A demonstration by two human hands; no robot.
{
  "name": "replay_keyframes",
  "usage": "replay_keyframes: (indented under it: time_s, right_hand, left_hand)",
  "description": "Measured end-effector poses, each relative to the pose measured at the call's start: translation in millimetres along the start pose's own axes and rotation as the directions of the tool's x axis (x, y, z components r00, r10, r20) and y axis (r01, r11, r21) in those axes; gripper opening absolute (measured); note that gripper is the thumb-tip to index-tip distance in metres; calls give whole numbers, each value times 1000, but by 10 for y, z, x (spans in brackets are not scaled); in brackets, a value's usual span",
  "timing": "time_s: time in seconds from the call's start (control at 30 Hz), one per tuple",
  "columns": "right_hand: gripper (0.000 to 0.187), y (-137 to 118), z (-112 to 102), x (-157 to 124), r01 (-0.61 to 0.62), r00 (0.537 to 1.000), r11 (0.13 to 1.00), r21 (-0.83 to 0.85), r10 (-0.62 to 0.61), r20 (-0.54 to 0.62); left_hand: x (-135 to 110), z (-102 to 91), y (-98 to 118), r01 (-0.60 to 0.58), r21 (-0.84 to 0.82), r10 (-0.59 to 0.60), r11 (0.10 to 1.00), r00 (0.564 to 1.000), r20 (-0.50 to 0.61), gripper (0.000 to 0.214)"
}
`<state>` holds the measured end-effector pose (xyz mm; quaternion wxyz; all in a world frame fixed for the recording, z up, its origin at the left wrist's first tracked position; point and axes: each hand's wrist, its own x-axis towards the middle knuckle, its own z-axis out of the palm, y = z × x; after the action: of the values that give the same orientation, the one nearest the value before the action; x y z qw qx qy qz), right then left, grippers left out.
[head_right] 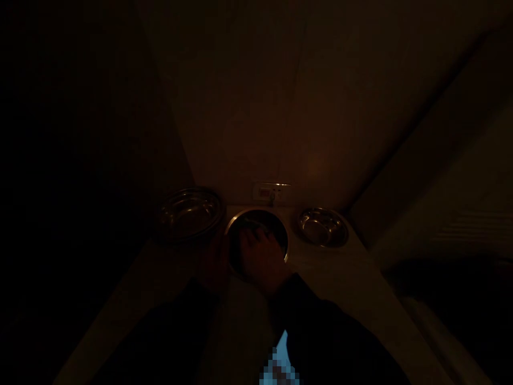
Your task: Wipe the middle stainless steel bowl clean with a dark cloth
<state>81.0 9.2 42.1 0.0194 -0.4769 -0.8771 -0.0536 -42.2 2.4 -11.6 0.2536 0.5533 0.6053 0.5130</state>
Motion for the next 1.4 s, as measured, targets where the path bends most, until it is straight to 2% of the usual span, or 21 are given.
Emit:
replay_keyframes:
  time_s: [0.2,0.33,0.47,0.6,0.7,0.8,0.87,0.97,1.07,1.23,1.3,1.4]
  right_hand:
    - [42,116,-9,7,-68,997,985,-156,75,34]
    - [38,127,-94,-92,-67,985,983,-172,92,143]
    - [27,97,-206,-165,5,970,996,-90,17,242]
    - [25,112,-240,-159,83,956,996,-9,-78,282]
    - [27,136,-213,-141,115,955,990,82,-133,266]
    - [29,126,-161,-134,173,955,957,234,-222,199]
    - [29,92,-115,-130,184,961,944,272,-231,150]
    - [27,28,-43,-106,168,976,959,229,-194,98]
    - [36,2,13,-58,135,988,981,138,-143,53]
    - [47,115,26,-2,-44,995,998,-50,48,83]
    - [46,173,3,-13,-48,994,996,-70,55,92]
    - [43,206,-42,-59,20,993,1000,-16,-18,119]
  left_hand:
    - [-26,9,6,-26,25,26,999,1000,-7,46]
    - [-51,19,-1,-88,26,88,996,996,-21,44]
    - [-53,19,12,-29,20,29,999,999,-39,44]
    - [-23,15,9,51,-33,-52,998,998,-36,44]
    - [13,22,-28,52,-75,-56,996,997,-54,43]
    - [39,33,-64,78,-106,-86,991,994,-74,41]
    - [44,38,-67,118,-111,-126,987,990,-71,41]
    - [33,43,-42,136,-97,-144,986,987,-73,41]
    - [12,45,-15,94,-95,-102,991,992,-81,42]
    - [-15,46,0,26,-67,-31,997,996,-82,45]
    - [-19,48,5,23,-73,-29,997,997,-76,45]
    - [-16,47,10,39,-79,-45,996,996,-78,44]
